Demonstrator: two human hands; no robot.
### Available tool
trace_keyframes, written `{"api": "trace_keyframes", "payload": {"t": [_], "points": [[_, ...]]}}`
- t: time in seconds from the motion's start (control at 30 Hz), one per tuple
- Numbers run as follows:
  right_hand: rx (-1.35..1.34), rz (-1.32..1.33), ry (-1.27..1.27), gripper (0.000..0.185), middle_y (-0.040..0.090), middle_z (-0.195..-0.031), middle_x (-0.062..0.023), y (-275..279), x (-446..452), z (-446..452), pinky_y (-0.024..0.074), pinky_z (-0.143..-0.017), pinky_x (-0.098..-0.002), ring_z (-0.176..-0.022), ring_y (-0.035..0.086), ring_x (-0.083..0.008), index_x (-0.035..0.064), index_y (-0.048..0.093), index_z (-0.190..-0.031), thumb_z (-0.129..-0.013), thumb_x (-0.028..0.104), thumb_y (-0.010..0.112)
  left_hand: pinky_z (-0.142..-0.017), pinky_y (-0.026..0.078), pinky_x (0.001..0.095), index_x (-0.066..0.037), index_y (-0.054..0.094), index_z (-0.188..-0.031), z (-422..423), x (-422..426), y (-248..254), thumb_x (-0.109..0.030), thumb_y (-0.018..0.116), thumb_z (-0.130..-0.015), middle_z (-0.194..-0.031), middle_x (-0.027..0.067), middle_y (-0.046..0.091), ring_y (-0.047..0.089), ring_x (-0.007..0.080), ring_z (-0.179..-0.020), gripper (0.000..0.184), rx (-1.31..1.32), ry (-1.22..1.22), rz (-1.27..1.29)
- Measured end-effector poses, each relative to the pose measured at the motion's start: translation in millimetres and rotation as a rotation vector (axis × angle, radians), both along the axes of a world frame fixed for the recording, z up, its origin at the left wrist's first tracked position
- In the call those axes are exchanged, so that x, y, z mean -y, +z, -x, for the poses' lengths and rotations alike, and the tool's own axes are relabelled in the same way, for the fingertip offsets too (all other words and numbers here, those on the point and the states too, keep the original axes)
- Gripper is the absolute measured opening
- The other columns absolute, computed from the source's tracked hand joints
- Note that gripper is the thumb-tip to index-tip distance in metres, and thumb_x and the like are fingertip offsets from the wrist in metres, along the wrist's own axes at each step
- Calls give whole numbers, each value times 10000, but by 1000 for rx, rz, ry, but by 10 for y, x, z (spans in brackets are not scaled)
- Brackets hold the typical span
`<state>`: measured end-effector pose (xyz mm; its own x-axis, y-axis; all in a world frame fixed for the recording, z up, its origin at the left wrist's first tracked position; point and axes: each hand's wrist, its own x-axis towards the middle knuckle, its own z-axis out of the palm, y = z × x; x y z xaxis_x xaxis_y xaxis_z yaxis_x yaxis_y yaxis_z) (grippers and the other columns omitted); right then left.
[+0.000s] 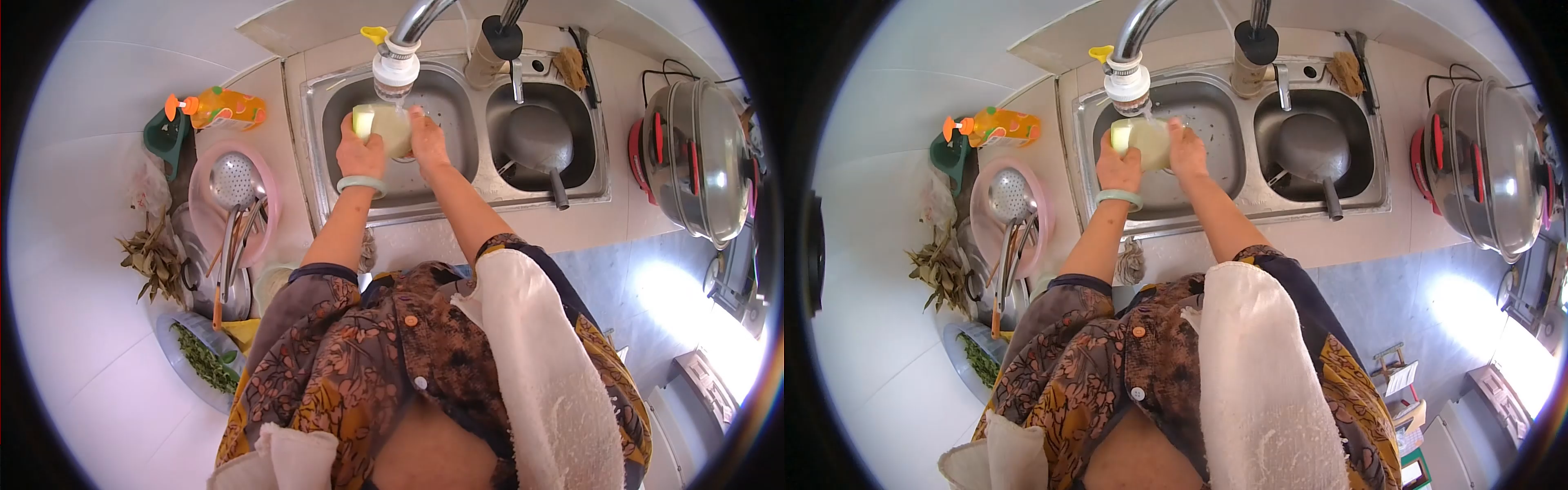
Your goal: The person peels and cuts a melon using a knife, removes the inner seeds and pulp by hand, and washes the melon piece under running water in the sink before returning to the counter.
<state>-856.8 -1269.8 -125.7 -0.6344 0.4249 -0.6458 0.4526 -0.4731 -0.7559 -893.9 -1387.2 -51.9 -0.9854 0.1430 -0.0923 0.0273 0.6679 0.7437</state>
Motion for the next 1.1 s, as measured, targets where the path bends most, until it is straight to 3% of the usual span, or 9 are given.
{"api": "trace_keyframes", "payload": {"t": [0.1,0.2,0.4,0.6,0.7,0.8,0.9,1.0,1.1], "points": [[-107,-284,34,632,586,-1180,-197,125,165,-96,539,-777,-396,-996,611,-259,19,386,-1391,-896,311,647,-887,510,458,-31,460,-1359,-17,47,-17,-115,592,-815,-1071,258,666,651,421,-988,566,-17,-14,56],[-117,-272,26,703,574,-1209,-207,165,220,-153,506,-864,-387,-1067,587,-273,41,332,-1429,-868,299,666,-879,512,463,-23,466,-1351,-31,49,-33,-135,595,-806,-1060,260,669,652,424,-979,571,-47,-26,41],[-52,-368,0,541,648,-1094,-240,217,78,-49,501,-874,-414,-981,657,-341,45,500,-1294,-889,367,658,-866,511,468,-8,483,-1332,-62,31,82,-155,598,-794,-1045,262,672,655,425,-966,570,-95,-83,62],[-115,-93,-88,527,654,-1087,-233,157,101,-94,513,-883,-416,-973,657,-365,17,532,-1237,-893,397,652,-872,510,465,-24,473,-1333,-59,57,61,-105,596,-801,-1064,243,665,646,424,-971,552,-109,-85,39],[-124,-313,28,577,597,-1183,-195,122,167,-132,528,-876,-374,-1036,615,-254,7,453,-1332,-889,324,643,-873,509,462,-29,481,-1331,-98,62,95,-109,595,-802,-1082,241,661,644,421,-984,547,-163,-141,52],[-93,-281,-12,543,596,-1163,-181,257,147,-120,537,-864,-363,-1015,622,-245,3,466,-1314,-882,284,638,-866,512,457,-33,495,-1326,-97,78,9,-136,599,-808,-1085,239,667,651,412,-989,537,-229,-161,24],[-68,-331,-34,482,664,-1040,-221,137,114,-28,524,-866,-399,-964,665,-340,5,538,-1202,-895,365,627,-882,506,461,-32,487,-1330,-96,60,52,-113,595,-807,-1107,239,656,641,414,-1005,540,-217,-172,31],[-51,146,-218,473,667,-1000,-204,354,-41,-52,524,-858,-407,-933,664,-337,12,551,-1186,-899,381,619,-907,496,465,-31,472,-1340,-103,59,85,-78,586,-802,-1142,239,637,625,421,-1029,552,-210,-172,33],[-150,76,-191,461,659,-1009,-184,266,4,-86,517,-863,-401,-928,655,-314,33,516,-1256,-904,314,616,-912,495,463,-29,469,-1342,-63,49,78,-78,587,-803,-1146,242,637,624,420,-1038,554,-172,-120,10]]}}
